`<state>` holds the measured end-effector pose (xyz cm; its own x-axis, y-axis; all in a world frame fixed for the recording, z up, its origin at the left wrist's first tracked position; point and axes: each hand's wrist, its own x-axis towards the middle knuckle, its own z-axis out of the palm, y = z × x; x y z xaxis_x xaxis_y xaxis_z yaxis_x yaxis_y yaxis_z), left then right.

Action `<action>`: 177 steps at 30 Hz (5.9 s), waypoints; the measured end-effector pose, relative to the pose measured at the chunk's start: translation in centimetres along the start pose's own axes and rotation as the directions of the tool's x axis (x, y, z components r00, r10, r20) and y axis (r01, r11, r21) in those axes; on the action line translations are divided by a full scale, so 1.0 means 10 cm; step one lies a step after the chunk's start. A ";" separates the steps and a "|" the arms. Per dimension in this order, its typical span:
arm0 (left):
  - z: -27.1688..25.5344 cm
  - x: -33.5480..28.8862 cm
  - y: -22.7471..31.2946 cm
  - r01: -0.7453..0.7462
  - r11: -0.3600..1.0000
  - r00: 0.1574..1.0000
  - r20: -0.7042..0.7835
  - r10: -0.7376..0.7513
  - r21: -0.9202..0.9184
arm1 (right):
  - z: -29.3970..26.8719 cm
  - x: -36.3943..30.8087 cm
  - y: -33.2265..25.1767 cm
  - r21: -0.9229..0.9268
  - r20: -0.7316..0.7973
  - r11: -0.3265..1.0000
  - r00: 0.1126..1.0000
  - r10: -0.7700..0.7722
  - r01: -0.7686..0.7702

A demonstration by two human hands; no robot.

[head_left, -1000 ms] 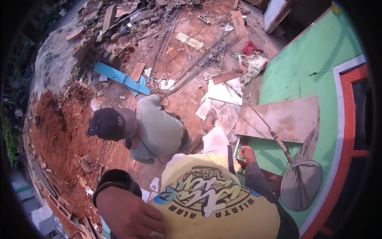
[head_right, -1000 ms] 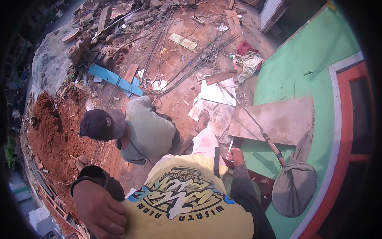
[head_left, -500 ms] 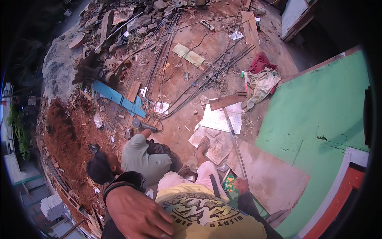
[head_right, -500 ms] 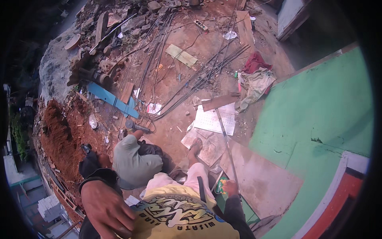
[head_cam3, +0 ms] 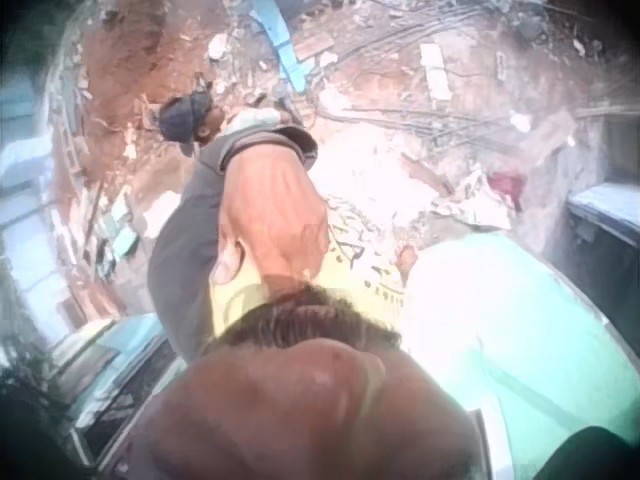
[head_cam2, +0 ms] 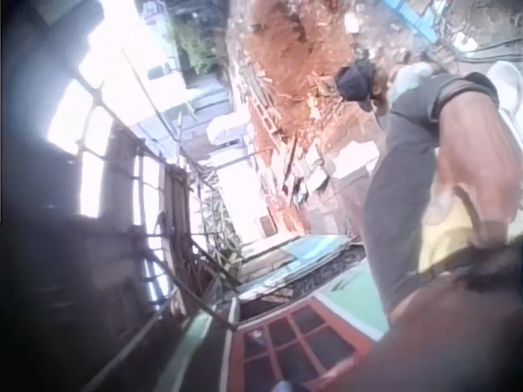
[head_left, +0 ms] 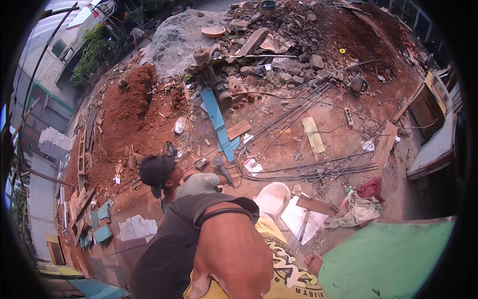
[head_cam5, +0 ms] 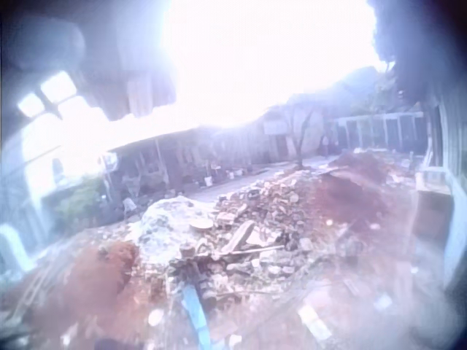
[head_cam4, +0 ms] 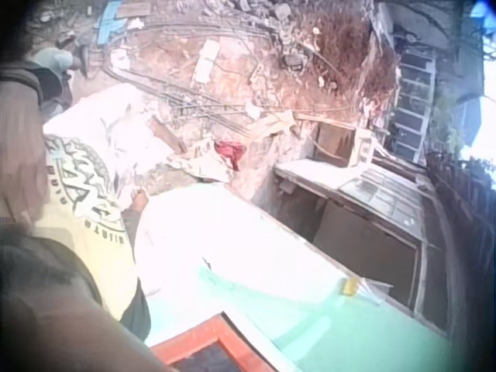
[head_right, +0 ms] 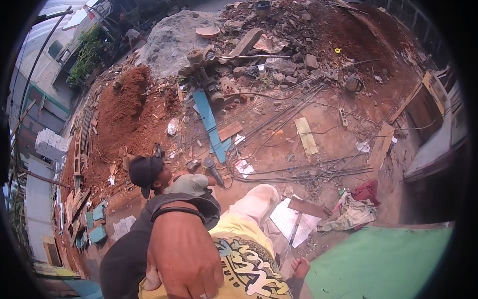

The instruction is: The person measures a length of rebar using a measuring tape and marks it while working on the ground at a construction site.

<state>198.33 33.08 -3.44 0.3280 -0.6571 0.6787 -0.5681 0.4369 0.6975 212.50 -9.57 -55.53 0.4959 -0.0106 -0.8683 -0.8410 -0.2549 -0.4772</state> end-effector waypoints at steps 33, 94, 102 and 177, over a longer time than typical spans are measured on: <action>-7.03 -0.84 -1.37 0.771 -0.006 0.621 -0.750 0.227 0.636 | 2.47 3.39 -5.97 -0.271 0.041 0.959 0.994 0.102 -0.087; -4.38 -7.85 -7.26 0.205 0.055 -0.976 -0.209 -0.067 -0.977 | 10.40 6.56 -5.80 -0.461 0.852 0.886 -0.255 0.457 0.046; -4.28 -7.91 -7.40 0.230 0.299 -0.969 -0.245 -0.014 -0.926 | 10.34 6.91 -6.04 -0.280 0.918 0.398 0.122 0.377 0.874; -4.77 -7.91 -7.37 0.442 0.046 -0.864 -0.439 -0.246 -0.896 | 9.31 8.28 -6.03 0.427 0.901 -0.638 -0.246 0.357 0.641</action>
<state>250.22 82.16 -97.55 0.1876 0.7298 -0.6574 0.7951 0.2802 0.5379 284.15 94.94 -111.27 -0.6167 0.7832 -0.0786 0.7618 0.5687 -0.3102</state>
